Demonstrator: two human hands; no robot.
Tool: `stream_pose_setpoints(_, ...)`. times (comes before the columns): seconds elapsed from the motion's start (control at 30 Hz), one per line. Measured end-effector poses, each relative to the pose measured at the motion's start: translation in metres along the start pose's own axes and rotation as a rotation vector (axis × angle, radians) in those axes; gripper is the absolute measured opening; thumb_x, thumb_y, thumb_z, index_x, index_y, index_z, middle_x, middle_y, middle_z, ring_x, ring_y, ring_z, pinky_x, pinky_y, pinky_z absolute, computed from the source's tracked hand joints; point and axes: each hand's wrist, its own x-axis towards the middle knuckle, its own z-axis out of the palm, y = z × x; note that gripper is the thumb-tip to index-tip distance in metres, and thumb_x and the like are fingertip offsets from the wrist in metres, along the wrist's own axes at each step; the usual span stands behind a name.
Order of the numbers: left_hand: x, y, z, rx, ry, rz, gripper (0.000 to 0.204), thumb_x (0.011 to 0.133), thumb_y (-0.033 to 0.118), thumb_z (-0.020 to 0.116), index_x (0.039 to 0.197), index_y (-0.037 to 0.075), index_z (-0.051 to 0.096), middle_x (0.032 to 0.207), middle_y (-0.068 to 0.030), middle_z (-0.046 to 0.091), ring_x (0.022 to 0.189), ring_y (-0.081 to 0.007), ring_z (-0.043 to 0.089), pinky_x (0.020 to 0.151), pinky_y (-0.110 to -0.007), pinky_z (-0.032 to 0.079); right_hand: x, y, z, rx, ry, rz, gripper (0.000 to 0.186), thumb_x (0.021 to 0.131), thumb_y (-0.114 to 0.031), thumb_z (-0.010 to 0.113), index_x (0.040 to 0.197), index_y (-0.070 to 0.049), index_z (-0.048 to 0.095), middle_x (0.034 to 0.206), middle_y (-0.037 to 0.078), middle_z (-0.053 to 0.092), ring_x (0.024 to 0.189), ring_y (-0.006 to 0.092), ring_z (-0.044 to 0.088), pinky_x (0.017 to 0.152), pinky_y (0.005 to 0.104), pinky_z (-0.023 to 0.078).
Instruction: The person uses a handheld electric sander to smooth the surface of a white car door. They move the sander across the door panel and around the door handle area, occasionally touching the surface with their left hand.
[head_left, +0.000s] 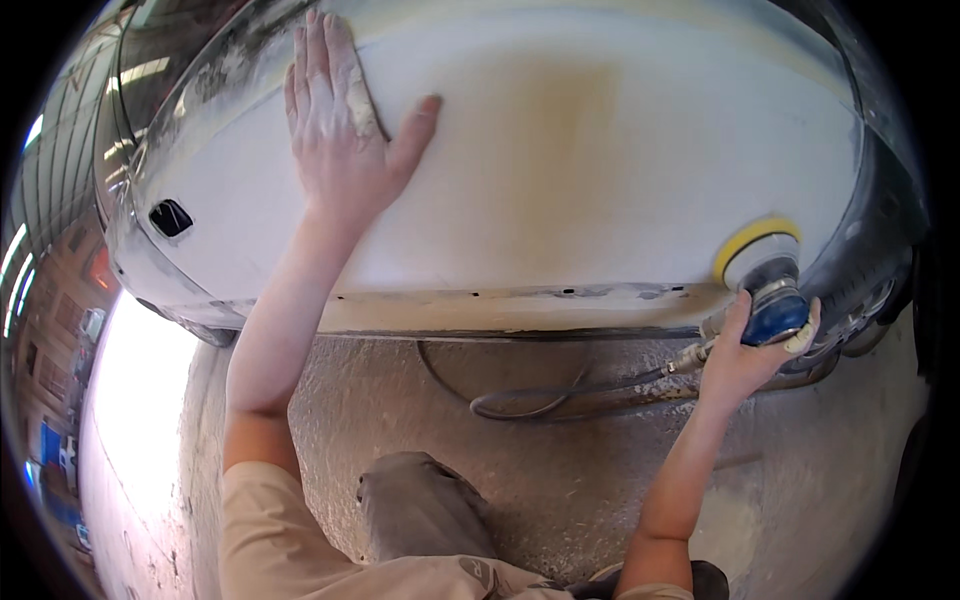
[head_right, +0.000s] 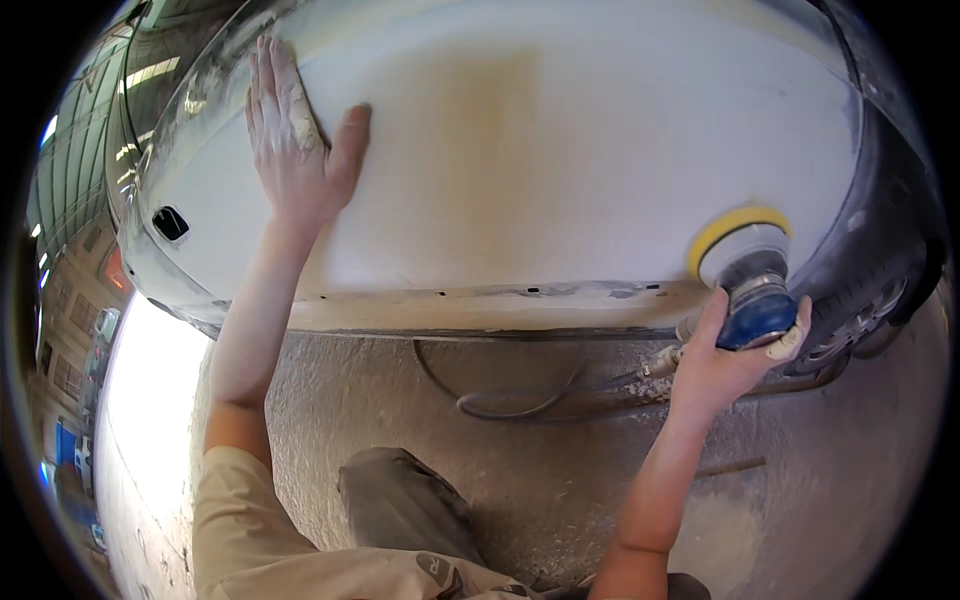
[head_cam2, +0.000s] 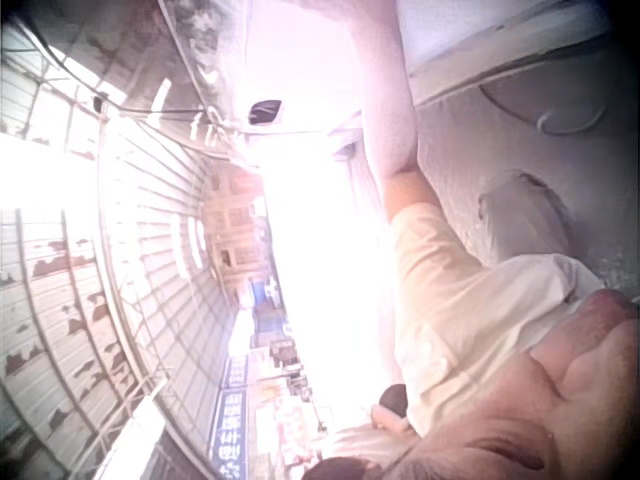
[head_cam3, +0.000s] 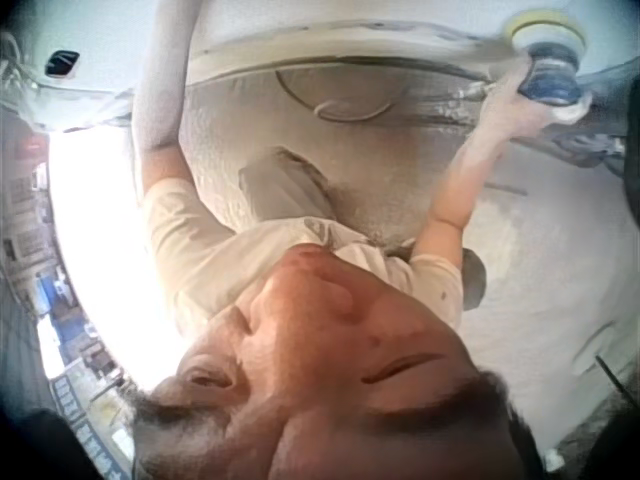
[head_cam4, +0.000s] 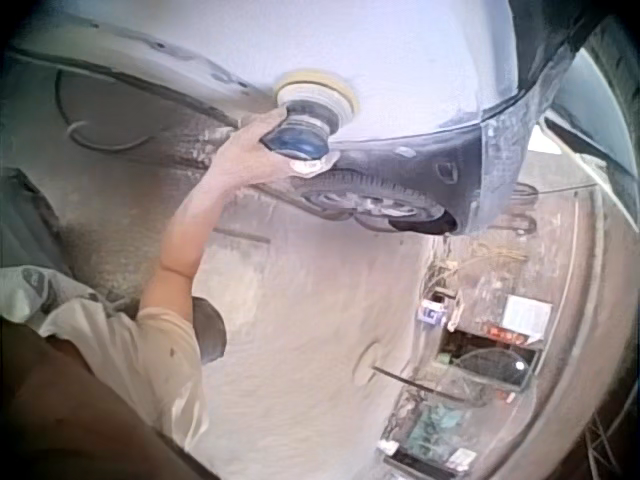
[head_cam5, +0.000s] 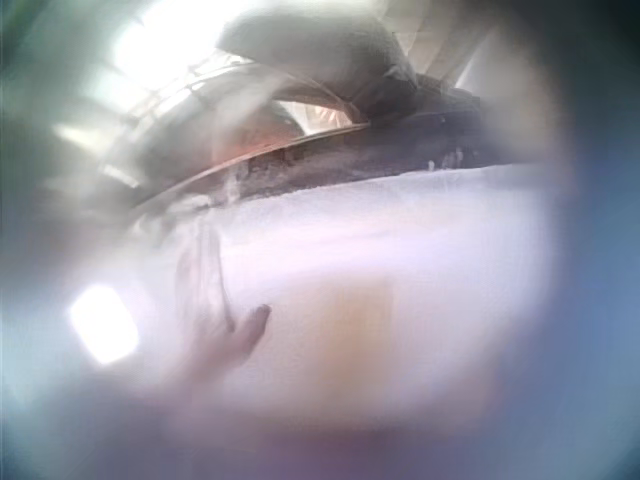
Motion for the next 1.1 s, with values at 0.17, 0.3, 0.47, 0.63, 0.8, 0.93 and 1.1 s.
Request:
stream_pose_setpoints(0.17, -0.042, 0.021, 0.003, -0.028, -0.013, -0.035, 0.102, 0.080, 0.057, 0.069, 0.148, -0.011, 0.033, 0.150, -0.0340, 0.037, 0.138, -0.0513, 0.037, 0.110, -0.059, 0.033, -0.010, 0.008, 0.003, 0.062, 0.022, 0.014, 0.079, 0.089, -0.015, 0.076, 0.150, -0.005, 0.027, 0.141, 0.023, 0.035, 0.122, 0.0324, 0.049, 0.098, 0.0432, 0.052)
stream_pose_setpoints(0.3, -0.137, 0.047, 0.001, -0.061, -0.136, -0.050, 0.094, 0.080, 0.063, 0.067, 0.138, -0.008, 0.047, 0.141, -0.0319, 0.048, 0.129, -0.0489, 0.048, 0.102, -0.058, 0.040, -0.016, 0.001, 0.005, 0.020, 0.017, -0.024, 0.079, 0.088, -0.014, 0.076, 0.149, -0.004, 0.028, 0.141, 0.023, 0.035, 0.122, 0.0327, 0.049, 0.099, 0.0434, 0.051)
stream_pose_setpoints(0.47, -0.209, 0.038, -0.001, 0.009, -0.205, 0.181, 0.082, 0.076, 0.067, 0.069, 0.118, -0.003, 0.060, 0.126, -0.0273, 0.057, 0.111, -0.0424, 0.056, 0.089, -0.056, 0.045, -0.025, -0.012, 0.011, 0.074, -0.035, -0.020, 0.080, 0.088, -0.012, 0.076, 0.150, -0.003, 0.026, 0.141, 0.022, 0.035, 0.125, 0.0334, 0.048, 0.101, 0.0436, 0.049)
stream_pose_setpoints(0.63, -0.157, -0.003, -0.017, -0.046, -0.247, -0.155, 0.094, 0.083, 0.053, 0.069, 0.146, -0.009, 0.037, 0.150, -0.0315, 0.038, 0.137, -0.0488, 0.038, 0.110, -0.056, 0.033, -0.019, -0.015, 0.009, 0.038, -0.024, -0.006, 0.082, 0.085, -0.011, 0.077, 0.148, 0.000, 0.026, 0.142, 0.022, 0.033, 0.127, 0.0349, 0.046, 0.104, 0.0462, 0.047)
stream_pose_setpoints(0.8, -0.088, -0.106, -0.020, 0.068, 0.012, -0.103, 0.091, 0.091, 0.047, 0.060, 0.151, -0.011, 0.024, 0.154, -0.0353, 0.028, 0.142, -0.0540, 0.028, 0.116, -0.056, 0.025, -0.019, -0.003, 0.011, -0.064, 0.028, -0.122, 0.080, 0.086, -0.011, 0.078, 0.147, 0.002, 0.028, 0.141, 0.023, 0.035, 0.126, 0.0354, 0.046, 0.103, 0.0462, 0.047)
stream_pose_setpoints(0.93, -0.095, -0.083, -0.023, 0.035, 0.031, -0.184, 0.092, 0.091, 0.051, 0.058, 0.151, -0.012, 0.025, 0.153, -0.0375, 0.028, 0.142, -0.0550, 0.028, 0.115, -0.058, 0.026, -0.025, -0.001, 0.013, -0.044, 0.040, -0.166, 0.078, 0.086, -0.011, 0.078, 0.146, 0.004, 0.030, 0.140, 0.024, 0.036, 0.127, 0.0354, 0.045, 0.104, 0.0456, 0.045)
stream_pose_setpoints(1.1, -0.166, -0.011, -0.010, -0.005, -0.052, -0.199, 0.101, 0.087, 0.062, 0.057, 0.148, -0.014, 0.029, 0.150, -0.0400, 0.031, 0.139, -0.0574, 0.031, 0.111, -0.065, 0.027, -0.027, -0.011, 0.013, -0.077, 0.037, -0.156, 0.078, 0.086, -0.011, 0.077, 0.145, 0.005, 0.030, 0.141, 0.025, 0.037, 0.128, 0.0353, 0.044, 0.105, 0.0452, 0.043)
